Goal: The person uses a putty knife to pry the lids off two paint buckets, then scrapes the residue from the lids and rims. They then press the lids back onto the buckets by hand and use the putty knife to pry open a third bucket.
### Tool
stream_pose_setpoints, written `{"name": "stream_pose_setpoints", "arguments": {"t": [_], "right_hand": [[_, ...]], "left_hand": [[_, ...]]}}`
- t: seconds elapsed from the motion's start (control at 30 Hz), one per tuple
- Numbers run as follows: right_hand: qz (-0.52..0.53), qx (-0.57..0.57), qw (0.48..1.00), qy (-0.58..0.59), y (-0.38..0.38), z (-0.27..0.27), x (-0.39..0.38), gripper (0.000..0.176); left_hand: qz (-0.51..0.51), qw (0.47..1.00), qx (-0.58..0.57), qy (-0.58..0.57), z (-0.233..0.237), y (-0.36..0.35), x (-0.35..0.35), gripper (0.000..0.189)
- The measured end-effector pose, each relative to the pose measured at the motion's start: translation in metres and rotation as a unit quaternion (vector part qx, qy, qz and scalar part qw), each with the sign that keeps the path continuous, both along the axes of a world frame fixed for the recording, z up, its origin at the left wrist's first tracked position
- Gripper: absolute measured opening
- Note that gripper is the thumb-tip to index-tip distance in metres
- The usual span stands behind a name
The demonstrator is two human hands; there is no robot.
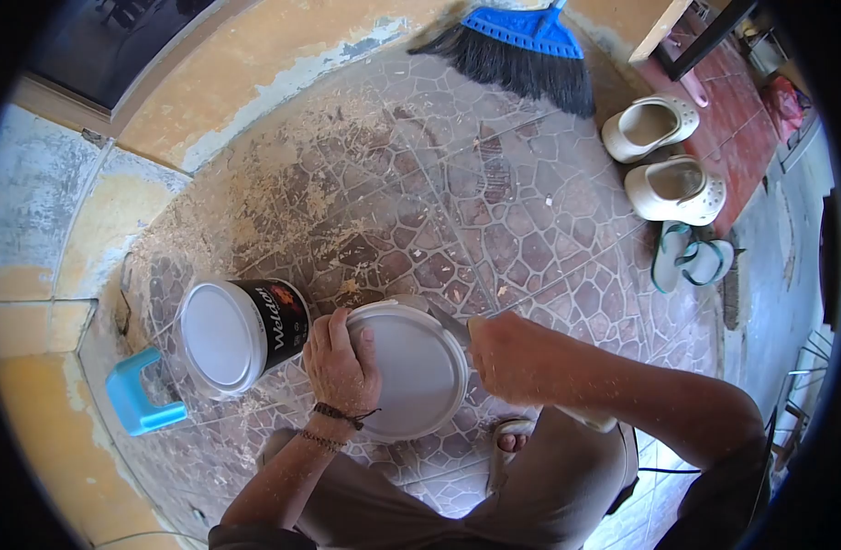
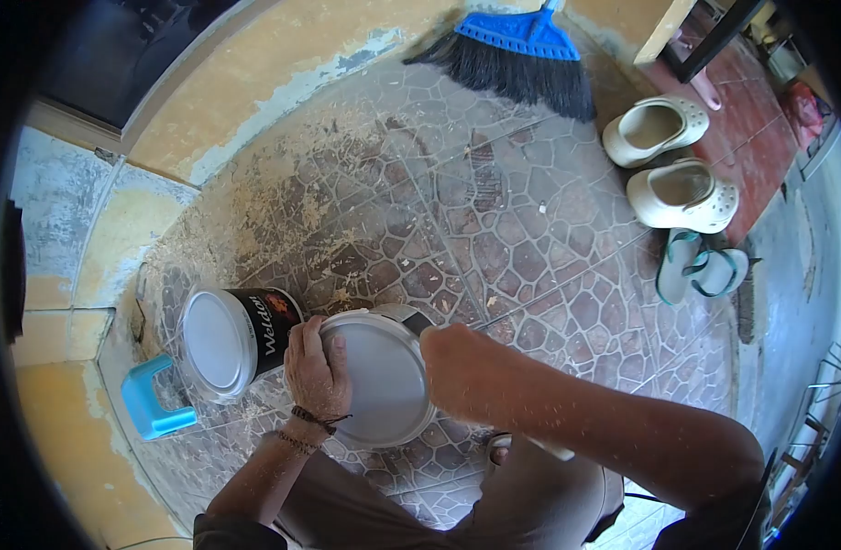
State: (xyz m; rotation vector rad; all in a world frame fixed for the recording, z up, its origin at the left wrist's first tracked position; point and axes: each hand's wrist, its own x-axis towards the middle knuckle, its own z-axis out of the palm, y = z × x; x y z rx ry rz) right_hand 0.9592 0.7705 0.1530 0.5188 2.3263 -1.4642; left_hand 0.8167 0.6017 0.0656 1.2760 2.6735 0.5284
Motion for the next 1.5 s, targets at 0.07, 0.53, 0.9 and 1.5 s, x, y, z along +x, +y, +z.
{"name": "stream_pose_setpoints", "arguments": {"t": [0.07, 0.53, 0.9, 1.5], "right_hand": [[-0.004, 0.055, 0.998, -0.004, -0.018, -0.004, -0.001, 0.018], [-0.075, 0.14, 0.987, -0.005, -0.024, -0.026, 0.029, 0.024], [-0.051, -0.155, 0.956, -0.245, 0.051, -0.001, 0.006, 0.03], [0.007, 0.299, 0.952, -0.06, -0.064, -0.011, 0.019, 0.04]], "left_hand": [[-0.002, 1.0, -0.006, 0.016, -0.002, 0.001, 0.001, 0.037], [0.042, 0.996, -0.057, 0.045, -0.004, 0.008, 0.011, 0.041], [-0.052, 0.998, -0.015, 0.033, 0.001, 0.013, 0.007, 0.05], [-0.049, 0.998, -0.022, 0.039, 0.002, 0.017, 0.008, 0.047]]}}
